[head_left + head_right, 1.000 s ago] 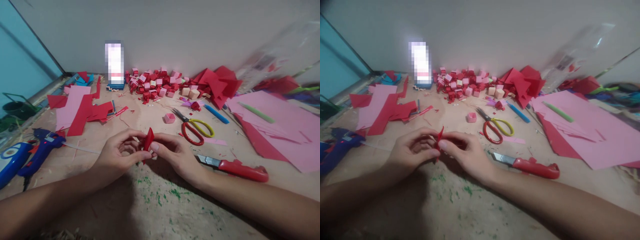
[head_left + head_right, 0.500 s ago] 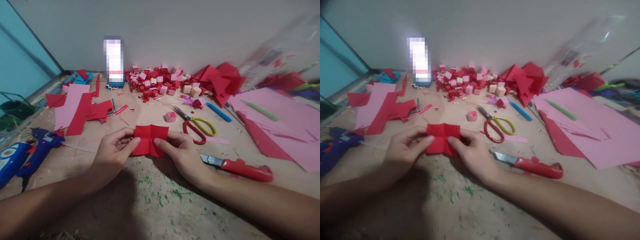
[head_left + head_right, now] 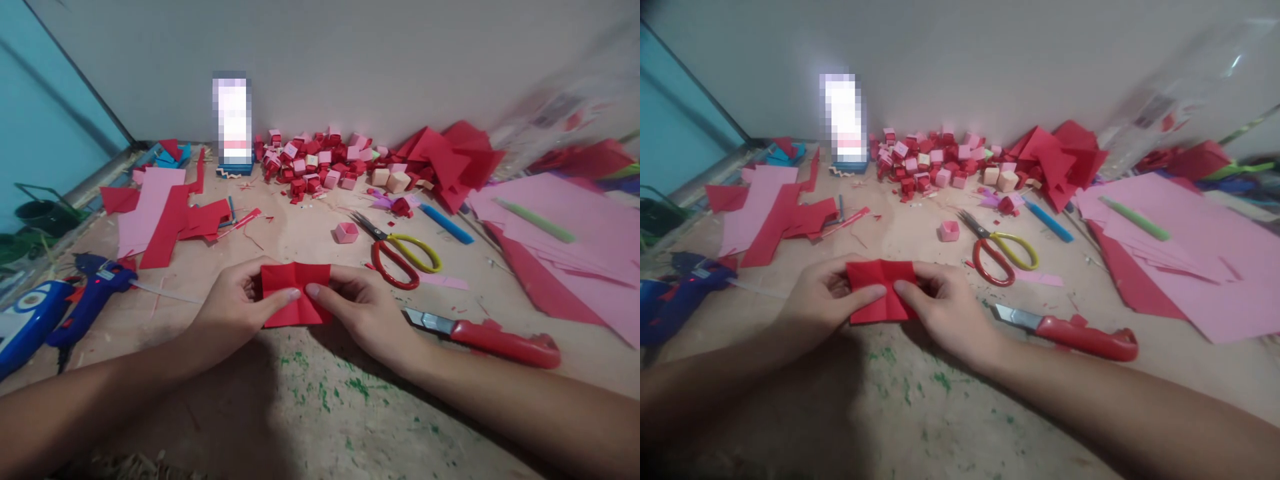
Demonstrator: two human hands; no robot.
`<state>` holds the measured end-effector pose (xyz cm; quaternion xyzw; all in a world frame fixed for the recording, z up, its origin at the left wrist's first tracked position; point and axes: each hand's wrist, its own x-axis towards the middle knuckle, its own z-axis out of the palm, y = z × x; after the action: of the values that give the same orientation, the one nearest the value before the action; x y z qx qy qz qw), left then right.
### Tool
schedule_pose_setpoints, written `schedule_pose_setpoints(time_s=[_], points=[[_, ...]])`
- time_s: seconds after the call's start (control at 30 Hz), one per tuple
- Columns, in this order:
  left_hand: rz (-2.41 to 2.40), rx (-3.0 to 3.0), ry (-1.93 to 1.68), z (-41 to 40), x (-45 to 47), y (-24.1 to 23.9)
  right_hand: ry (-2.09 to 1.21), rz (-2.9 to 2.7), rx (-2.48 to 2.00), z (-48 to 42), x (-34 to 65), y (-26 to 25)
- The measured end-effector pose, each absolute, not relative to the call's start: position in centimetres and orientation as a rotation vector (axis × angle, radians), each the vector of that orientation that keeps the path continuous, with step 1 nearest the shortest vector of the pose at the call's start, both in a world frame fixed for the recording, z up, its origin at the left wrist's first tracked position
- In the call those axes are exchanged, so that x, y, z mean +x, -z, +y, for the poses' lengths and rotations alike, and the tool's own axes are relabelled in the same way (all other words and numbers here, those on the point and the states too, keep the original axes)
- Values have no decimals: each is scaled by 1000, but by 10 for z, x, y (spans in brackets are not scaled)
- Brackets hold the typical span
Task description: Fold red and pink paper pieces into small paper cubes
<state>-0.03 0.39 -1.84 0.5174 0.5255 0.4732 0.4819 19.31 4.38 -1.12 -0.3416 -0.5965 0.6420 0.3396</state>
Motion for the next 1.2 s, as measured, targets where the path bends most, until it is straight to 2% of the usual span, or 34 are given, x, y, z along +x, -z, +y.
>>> schedule_pose_setpoints(time_s=[0.3, 0.63, 1.2], points=[[1289, 1267, -1322, 4, -2, 18, -1755, -1451, -918, 42, 191, 10], [1256, 1105, -1416, 9, -4, 21, -1832, -1387, -743, 44, 198, 12], [1262, 1104, -1396, 11, -3, 15, -1879, -1380, -813, 44, 195, 7]])
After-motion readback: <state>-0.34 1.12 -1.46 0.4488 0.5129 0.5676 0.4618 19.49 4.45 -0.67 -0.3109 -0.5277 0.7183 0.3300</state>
